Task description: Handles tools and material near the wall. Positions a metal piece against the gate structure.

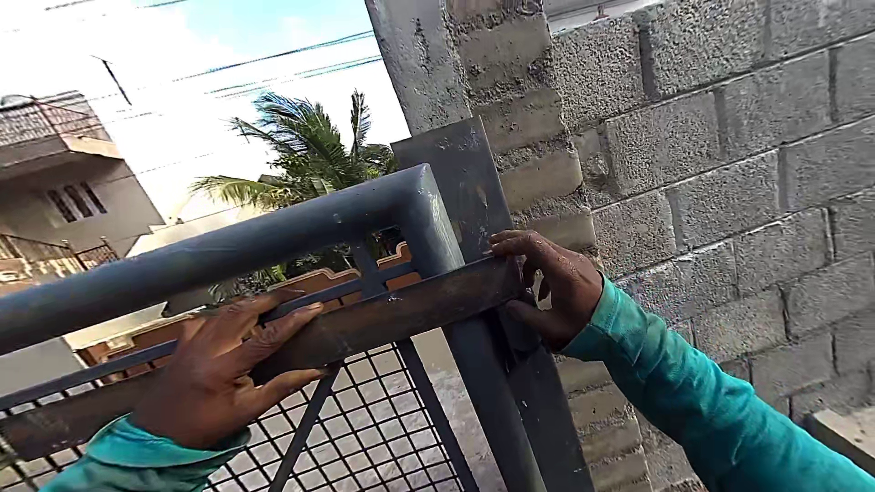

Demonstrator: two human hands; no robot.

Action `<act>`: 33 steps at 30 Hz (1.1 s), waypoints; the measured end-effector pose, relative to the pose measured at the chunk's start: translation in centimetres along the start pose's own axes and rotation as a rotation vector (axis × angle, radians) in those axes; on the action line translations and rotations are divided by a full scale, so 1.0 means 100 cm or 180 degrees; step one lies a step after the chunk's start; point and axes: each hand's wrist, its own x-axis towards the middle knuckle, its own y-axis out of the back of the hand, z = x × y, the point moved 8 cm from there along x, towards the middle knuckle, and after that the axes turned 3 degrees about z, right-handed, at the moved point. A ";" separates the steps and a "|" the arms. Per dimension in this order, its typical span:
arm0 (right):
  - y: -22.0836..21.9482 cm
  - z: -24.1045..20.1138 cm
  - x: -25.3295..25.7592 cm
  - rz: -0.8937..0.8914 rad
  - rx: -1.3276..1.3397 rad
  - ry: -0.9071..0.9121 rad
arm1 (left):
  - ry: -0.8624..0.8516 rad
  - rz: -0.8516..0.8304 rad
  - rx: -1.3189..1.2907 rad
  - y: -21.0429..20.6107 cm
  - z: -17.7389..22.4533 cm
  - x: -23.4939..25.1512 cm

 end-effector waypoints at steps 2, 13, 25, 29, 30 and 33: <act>0.000 0.000 0.000 0.0036 -0.0033 0.0006 | -0.0008 0.0027 0.0000 0.000 0.000 0.000; 0.000 0.001 0.002 -0.0039 -0.0032 -0.0193 | 0.0022 0.0055 -0.0071 0.001 -0.004 0.001; 0.003 0.001 0.003 -0.0155 -0.0029 -0.0258 | 0.0046 0.0054 -0.0054 0.002 0.002 0.001; 0.002 0.001 0.002 -0.0084 -0.0066 -0.0195 | -0.0022 0.0005 -0.0042 0.002 0.003 0.004; 0.001 0.001 0.002 -0.0083 -0.0072 -0.0186 | -0.0022 -0.0007 -0.0055 0.002 0.004 0.004; 0.001 0.002 0.002 -0.0065 -0.0058 -0.0184 | -0.0021 -0.0027 -0.0090 0.003 0.004 0.004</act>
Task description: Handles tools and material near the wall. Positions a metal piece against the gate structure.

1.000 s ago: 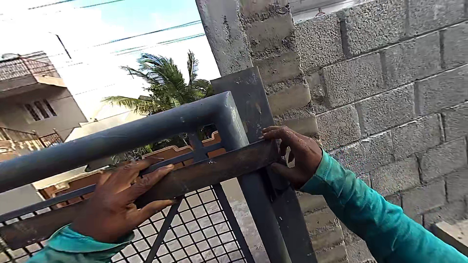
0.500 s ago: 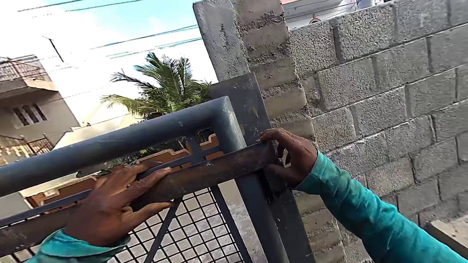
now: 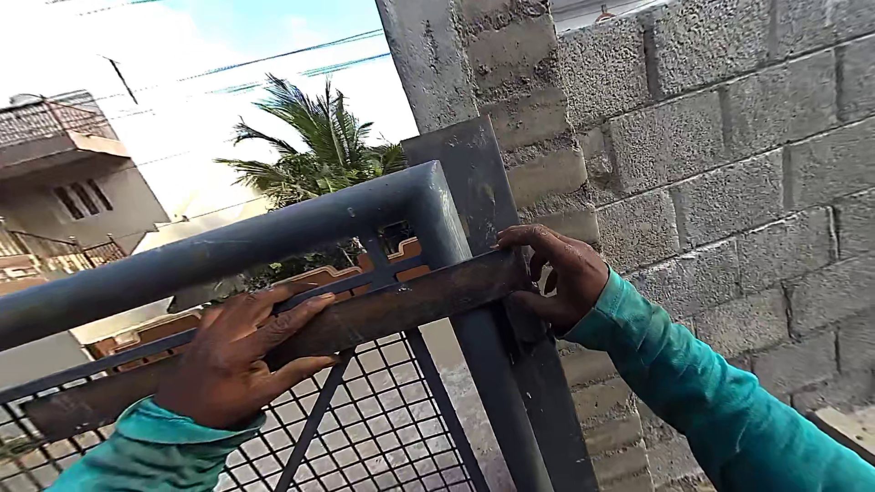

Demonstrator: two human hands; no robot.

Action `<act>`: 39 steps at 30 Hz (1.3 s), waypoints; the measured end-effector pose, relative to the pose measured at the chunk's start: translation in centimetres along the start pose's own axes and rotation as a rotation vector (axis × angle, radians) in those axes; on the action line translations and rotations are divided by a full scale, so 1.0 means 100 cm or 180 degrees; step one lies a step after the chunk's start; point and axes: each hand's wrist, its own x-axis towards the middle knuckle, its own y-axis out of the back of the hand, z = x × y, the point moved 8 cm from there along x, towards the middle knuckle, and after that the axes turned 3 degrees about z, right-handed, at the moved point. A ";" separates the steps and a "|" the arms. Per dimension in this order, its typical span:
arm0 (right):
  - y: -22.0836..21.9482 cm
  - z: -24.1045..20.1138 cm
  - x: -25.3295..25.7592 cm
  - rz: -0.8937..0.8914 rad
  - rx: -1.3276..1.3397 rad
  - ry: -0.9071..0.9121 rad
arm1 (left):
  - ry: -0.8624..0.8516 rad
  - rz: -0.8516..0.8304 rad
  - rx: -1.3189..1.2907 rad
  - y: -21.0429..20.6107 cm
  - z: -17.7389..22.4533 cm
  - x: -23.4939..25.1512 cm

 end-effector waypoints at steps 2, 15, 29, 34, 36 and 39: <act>0.000 0.000 0.001 -0.0040 -0.0005 -0.0072 | -0.0002 -0.0014 -0.0006 0.000 -0.001 0.000; -0.005 0.003 0.008 -0.0290 -0.0094 -0.0278 | 0.0010 -0.0115 -0.0081 -0.004 -0.003 0.005; -0.018 -0.012 0.012 -0.0033 -0.0771 -0.0011 | 0.0041 -0.0324 -0.0007 -0.001 -0.018 -0.004; -0.016 -0.017 0.010 0.0114 -0.0880 0.0165 | -0.0096 -0.0078 -0.0068 0.001 -0.016 -0.002; -0.016 -0.017 0.009 0.0123 -0.0846 0.0213 | -0.0120 0.0002 -0.0081 0.001 -0.014 -0.002; -0.015 -0.018 0.012 0.0025 -0.0783 0.0093 | -0.0079 0.0059 -0.0051 0.001 -0.018 -0.003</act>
